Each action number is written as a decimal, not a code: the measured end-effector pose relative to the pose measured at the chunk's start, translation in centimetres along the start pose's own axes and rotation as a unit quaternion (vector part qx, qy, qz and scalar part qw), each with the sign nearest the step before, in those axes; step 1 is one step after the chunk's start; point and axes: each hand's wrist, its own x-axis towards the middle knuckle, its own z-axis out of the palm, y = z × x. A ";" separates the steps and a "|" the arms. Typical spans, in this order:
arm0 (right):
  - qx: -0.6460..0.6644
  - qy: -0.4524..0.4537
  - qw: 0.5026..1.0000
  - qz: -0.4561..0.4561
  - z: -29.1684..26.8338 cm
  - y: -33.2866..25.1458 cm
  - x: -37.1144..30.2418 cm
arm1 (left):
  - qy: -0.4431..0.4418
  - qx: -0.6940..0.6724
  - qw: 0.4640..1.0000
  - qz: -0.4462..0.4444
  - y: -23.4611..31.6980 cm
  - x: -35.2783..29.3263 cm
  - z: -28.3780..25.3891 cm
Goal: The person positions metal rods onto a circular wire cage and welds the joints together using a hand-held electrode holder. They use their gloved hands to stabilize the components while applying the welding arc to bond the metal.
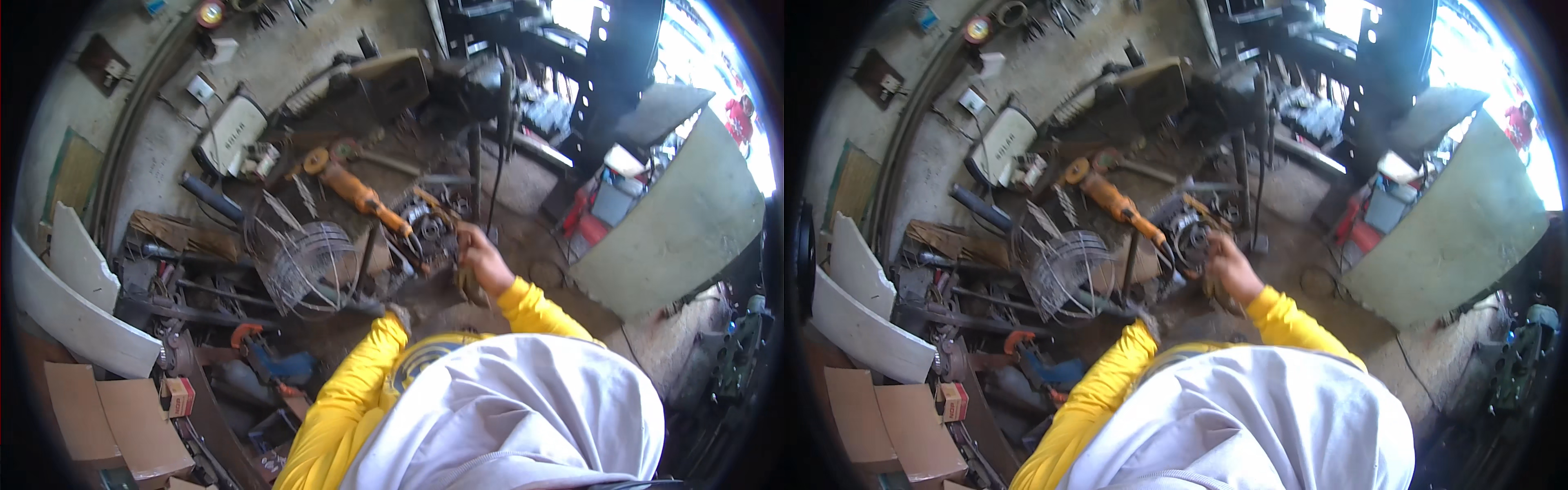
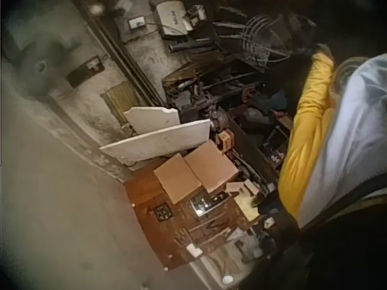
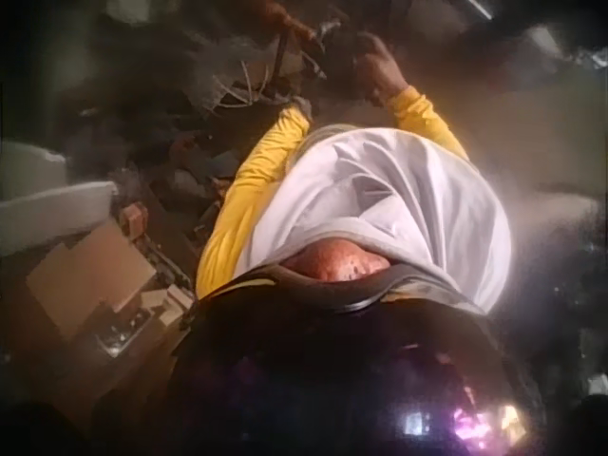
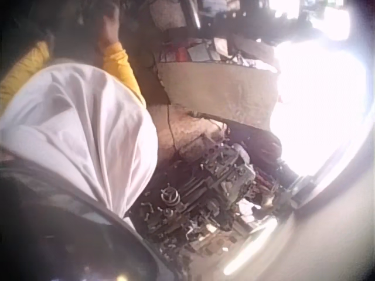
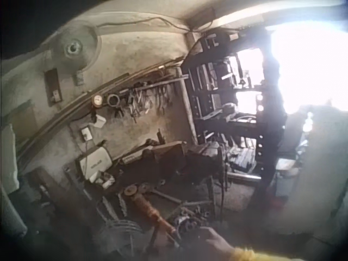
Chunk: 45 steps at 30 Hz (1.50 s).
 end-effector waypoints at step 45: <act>-0.460 0.003 0.879 -0.123 2.9 -3.5 -5.8 | 0.177 -0.160 0.966 -0.096 -0.1 -4.4 1.4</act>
